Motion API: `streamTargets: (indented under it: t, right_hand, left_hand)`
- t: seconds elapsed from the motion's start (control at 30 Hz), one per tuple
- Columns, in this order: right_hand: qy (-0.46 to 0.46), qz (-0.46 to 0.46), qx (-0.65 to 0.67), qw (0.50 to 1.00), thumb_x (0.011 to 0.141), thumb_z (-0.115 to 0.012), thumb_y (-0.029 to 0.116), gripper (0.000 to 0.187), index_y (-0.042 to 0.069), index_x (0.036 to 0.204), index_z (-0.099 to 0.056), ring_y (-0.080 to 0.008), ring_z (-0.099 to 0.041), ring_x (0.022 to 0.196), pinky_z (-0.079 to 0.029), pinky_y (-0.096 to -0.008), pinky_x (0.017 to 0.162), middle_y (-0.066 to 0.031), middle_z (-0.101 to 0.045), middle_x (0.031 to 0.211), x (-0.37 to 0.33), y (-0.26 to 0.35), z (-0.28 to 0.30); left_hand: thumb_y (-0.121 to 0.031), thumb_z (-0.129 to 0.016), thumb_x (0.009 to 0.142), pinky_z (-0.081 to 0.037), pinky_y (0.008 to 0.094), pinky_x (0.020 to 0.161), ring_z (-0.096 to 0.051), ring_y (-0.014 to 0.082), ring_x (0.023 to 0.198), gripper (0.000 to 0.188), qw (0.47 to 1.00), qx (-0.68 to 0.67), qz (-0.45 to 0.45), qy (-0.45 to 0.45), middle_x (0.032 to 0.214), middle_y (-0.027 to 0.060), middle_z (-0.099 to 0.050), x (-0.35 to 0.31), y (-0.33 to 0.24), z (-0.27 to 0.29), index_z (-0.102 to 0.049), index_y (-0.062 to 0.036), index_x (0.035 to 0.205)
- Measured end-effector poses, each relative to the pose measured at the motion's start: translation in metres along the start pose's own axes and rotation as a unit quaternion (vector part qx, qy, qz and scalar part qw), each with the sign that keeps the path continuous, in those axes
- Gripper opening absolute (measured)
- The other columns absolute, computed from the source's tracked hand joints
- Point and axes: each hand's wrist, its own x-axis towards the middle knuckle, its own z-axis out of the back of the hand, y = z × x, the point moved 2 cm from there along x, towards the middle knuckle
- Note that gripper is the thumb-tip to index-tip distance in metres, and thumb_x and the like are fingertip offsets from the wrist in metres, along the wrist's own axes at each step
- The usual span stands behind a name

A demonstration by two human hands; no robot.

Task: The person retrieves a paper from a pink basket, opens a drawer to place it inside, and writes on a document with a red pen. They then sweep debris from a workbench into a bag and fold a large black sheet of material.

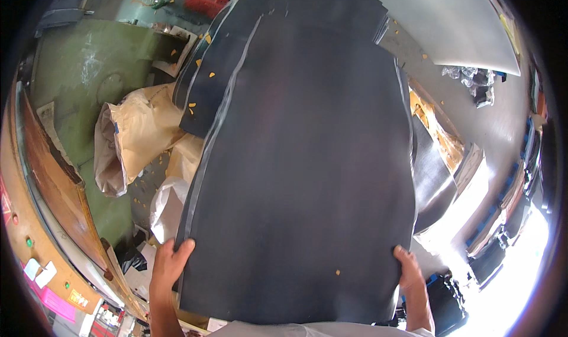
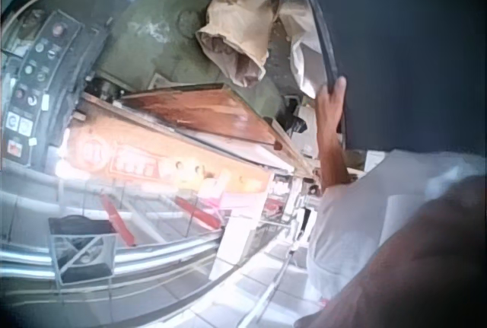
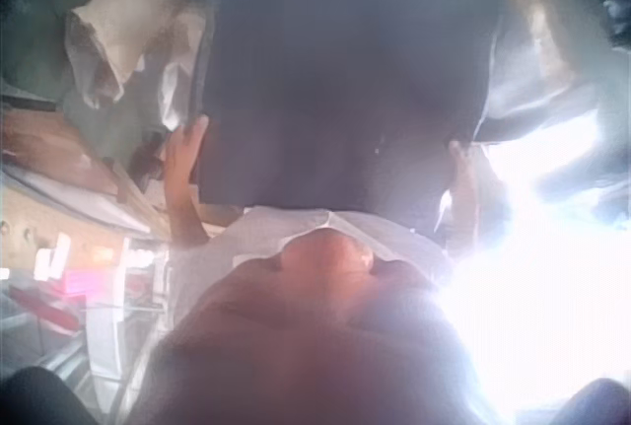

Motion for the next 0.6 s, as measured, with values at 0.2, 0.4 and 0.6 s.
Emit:
streamTargets:
  t: [0.2, 0.4, 0.6]
  right_hand:
    - [-0.053, -0.182, -0.016, 0.982, 0.095, -0.080, 0.036, 0.061, -0.004, 0.137, -0.061, -0.0283, -0.075, 0.102, -0.064, -0.0436, 0.085, -0.0172, -0.073, 0.120, 0.040, -0.076, 0.001]
    - [-0.083, 0.071, -0.673, 0.731, 0.089, -0.080, 0.045, 0.077, -0.005, 0.142, -0.056, -0.0405, -0.060, 0.129, -0.047, -0.0499, 0.111, -0.0262, -0.063, 0.137, 0.090, -0.004, -0.028]
    - [0.125, 0.504, -0.674, 0.526, 0.095, -0.072, 0.041, 0.070, 0.008, 0.152, -0.051, -0.0420, -0.041, 0.147, -0.038, -0.0535, 0.119, -0.0187, -0.046, 0.157, 0.186, 0.080, -0.215]
  left_hand:
    - [-0.043, -0.066, 0.102, -0.053, 0.0390, 0.084, -0.065, 0.0202, 0.091, 0.051, 0.987, -0.061, 0.085, 0.122, 0.098, 0.0092, -0.070, 0.022, 0.046, -0.045, -0.067, 0.0060, 0.117]
    - [-0.044, -0.059, 0.108, -0.053, 0.0349, 0.096, -0.068, 0.0219, 0.098, 0.055, 0.918, -0.333, 0.172, 0.132, 0.112, 0.0080, -0.074, 0.043, 0.109, -0.073, -0.066, 0.0070, 0.127]
    - [-0.072, -0.041, 0.105, -0.053, 0.0402, 0.105, -0.067, 0.0253, 0.117, 0.080, 0.676, -0.695, 0.199, 0.143, 0.130, 0.0111, -0.069, -0.022, 0.169, -0.153, -0.060, -0.0026, 0.141]
